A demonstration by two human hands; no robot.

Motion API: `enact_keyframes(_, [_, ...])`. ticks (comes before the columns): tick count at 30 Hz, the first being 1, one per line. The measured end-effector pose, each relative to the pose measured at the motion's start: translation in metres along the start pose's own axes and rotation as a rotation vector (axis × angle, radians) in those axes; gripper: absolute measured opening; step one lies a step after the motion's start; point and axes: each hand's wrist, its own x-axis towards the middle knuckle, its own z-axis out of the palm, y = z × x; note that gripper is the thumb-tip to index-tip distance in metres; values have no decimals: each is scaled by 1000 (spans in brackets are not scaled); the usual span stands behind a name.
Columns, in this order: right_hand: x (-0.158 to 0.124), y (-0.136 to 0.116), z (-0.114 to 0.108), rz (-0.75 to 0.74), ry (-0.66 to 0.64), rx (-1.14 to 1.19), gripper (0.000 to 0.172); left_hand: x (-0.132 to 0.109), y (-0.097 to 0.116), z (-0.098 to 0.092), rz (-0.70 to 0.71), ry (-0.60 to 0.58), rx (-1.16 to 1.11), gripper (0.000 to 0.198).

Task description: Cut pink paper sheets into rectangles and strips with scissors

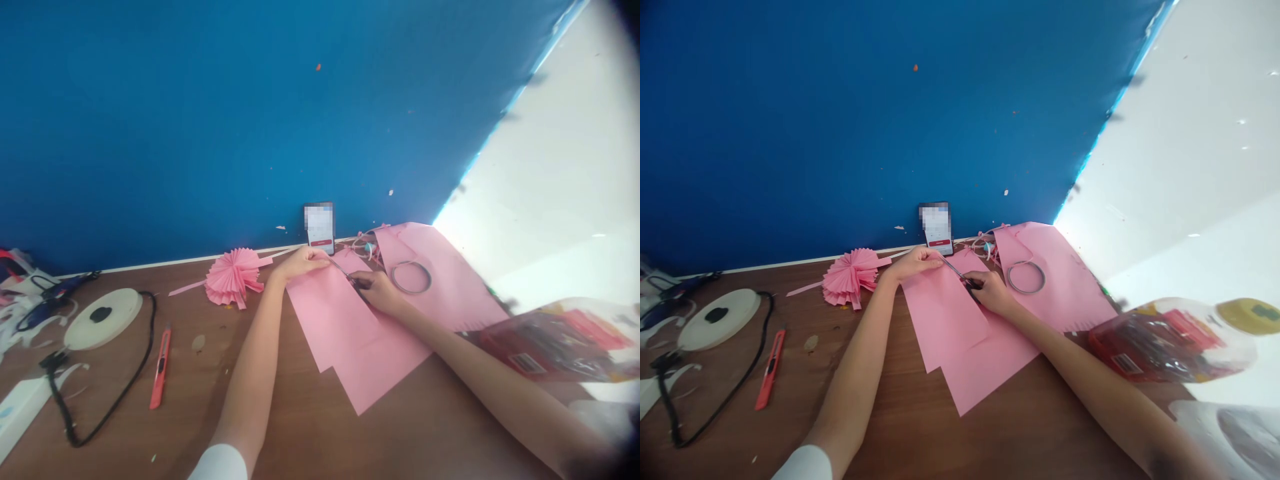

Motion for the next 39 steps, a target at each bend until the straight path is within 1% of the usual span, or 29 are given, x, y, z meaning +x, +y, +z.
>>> enact_keyframes(7, [2,2,0,-3,24,-24,26,1,-4,0,15,10,-17,37])
enact_keyframes(16, [2,6,0,1,38,-21,24,0,-5,-1,-2,41,-49,34])
enact_keyframes(25, [0,1,-1,10,23,-30,26,0,-6,0,-8,83,-56,37])
enact_keyframes(39, [-2,-1,0,37,55,-39,26,0,-5,0,28,86,-8,36])
